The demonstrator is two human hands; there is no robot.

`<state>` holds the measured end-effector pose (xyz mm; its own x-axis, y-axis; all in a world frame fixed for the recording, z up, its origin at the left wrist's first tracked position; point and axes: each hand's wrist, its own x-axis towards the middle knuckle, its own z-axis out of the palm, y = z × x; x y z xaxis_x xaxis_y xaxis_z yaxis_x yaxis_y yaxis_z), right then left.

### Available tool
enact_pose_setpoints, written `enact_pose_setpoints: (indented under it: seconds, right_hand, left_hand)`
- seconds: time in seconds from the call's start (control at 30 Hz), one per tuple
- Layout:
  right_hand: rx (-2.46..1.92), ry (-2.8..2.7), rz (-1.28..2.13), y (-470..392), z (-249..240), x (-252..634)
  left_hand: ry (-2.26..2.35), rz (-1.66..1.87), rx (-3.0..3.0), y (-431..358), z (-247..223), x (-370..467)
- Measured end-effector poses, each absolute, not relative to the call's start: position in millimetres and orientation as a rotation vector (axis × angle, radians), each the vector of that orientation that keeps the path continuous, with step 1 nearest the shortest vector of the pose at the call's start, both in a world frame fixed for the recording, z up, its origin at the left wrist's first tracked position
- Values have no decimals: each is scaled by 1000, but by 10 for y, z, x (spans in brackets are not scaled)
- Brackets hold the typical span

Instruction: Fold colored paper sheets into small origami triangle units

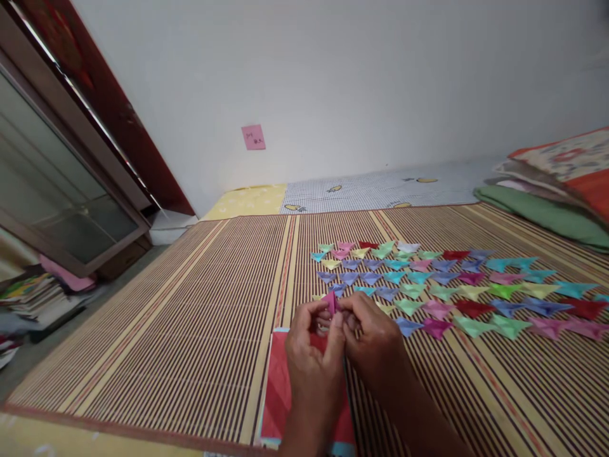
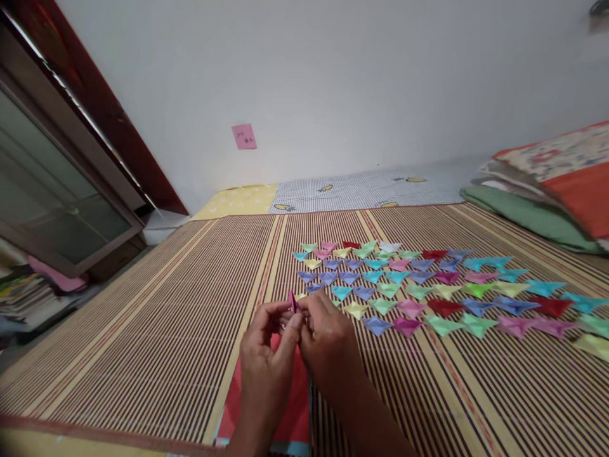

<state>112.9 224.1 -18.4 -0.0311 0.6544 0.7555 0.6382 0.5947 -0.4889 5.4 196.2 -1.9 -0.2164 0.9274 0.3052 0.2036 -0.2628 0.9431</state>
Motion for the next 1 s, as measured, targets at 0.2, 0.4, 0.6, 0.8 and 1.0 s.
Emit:
enact_pose_setpoints:
  seconds: [0.2,0.4,0.6,0.8,1.0]
  right_hand:
    - [-1072,-1772,-58,2237,-201,1107]
    - [-1092,-1733,-64,2215,-243,1056]
    - [-1062,-1683,85,2177,-187,997]
    - [-1213,-1584,326,2150,-160,1014]
    - [-1162,-1573,244,2172,-145,1066]
  left_hand:
    - [1349,1479,1329,1993,-33,26]
    - [1344,1368,1347,2005,-19,-17]
    - [1228,1333,1286,2068,-35,-112]
    - [1304,1368,1378,2028,-13,-71]
    - [1364,1381,1392,1971,-2,10]
